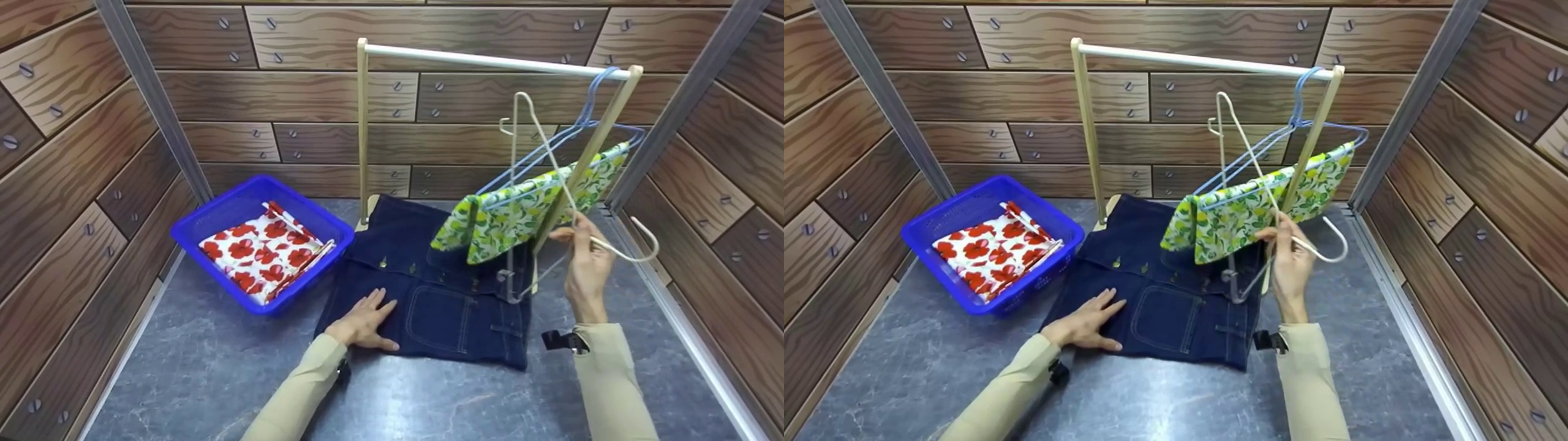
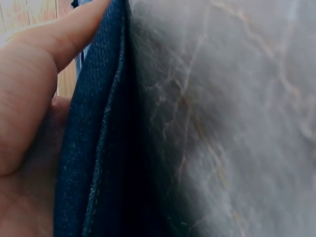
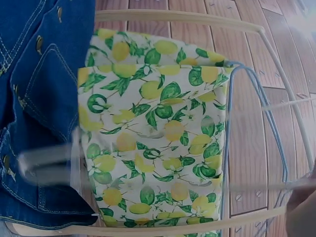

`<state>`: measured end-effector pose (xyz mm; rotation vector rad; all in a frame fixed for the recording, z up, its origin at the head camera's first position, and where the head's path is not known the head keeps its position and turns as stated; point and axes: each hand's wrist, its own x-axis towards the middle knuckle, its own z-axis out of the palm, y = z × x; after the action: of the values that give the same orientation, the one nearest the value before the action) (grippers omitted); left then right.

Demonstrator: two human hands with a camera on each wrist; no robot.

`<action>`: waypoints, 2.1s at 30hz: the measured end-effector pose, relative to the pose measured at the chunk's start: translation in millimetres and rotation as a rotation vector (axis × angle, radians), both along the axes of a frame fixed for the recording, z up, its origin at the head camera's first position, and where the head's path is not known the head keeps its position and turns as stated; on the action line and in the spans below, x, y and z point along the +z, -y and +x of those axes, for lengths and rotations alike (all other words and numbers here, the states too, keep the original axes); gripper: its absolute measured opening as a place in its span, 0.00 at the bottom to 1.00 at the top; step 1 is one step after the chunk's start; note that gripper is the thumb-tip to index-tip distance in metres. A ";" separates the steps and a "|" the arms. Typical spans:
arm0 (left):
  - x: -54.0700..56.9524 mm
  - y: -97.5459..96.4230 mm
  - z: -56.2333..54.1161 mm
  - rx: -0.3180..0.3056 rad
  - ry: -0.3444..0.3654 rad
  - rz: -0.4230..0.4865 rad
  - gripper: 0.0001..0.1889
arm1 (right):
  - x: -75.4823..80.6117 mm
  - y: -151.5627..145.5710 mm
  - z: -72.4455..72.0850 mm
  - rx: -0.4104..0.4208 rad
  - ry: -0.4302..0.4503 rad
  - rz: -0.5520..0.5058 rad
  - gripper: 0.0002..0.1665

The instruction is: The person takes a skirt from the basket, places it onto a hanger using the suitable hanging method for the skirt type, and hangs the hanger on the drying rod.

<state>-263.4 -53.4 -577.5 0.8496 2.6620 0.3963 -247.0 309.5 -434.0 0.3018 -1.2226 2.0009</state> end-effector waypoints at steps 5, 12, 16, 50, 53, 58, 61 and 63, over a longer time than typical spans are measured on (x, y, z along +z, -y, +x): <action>0.6 -0.7 -0.6 0.001 -0.002 0.004 0.51 | -1.9 6.0 -4.3 0.020 0.035 0.105 0.15; 0.7 -1.3 -0.6 0.014 0.009 -0.005 0.52 | -2.5 20.6 -8.1 0.175 0.020 0.198 0.16; 0.0 -0.8 0.4 0.013 0.006 -0.002 0.52 | -1.6 33.3 -8.6 0.159 0.078 0.255 0.17; 7.6 -10.6 1.7 0.083 0.039 -0.012 0.49 | -8.0 65.8 6.0 -0.629 0.166 1.074 0.24; 12.7 -18.8 4.1 0.123 0.037 -0.044 0.47 | -8.8 61.9 1.0 -0.615 0.218 1.078 0.23; 15.2 -32.5 9.9 0.058 -0.060 -0.052 0.38 | -10.5 51.9 -3.5 -0.543 0.371 1.068 0.23; 12.7 -38.3 14.2 -0.024 -0.129 0.013 0.39 | -11.6 45.2 -4.7 -0.445 0.486 1.040 0.21; 10.1 -42.2 16.5 -0.095 -0.185 0.050 0.41 | -12.1 41.4 -5.9 -0.388 0.554 1.014 0.20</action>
<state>-246.8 -11.3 -567.4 1.0709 2.7751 0.3797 -252.9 268.1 -446.2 -0.0361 -2.3826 1.0123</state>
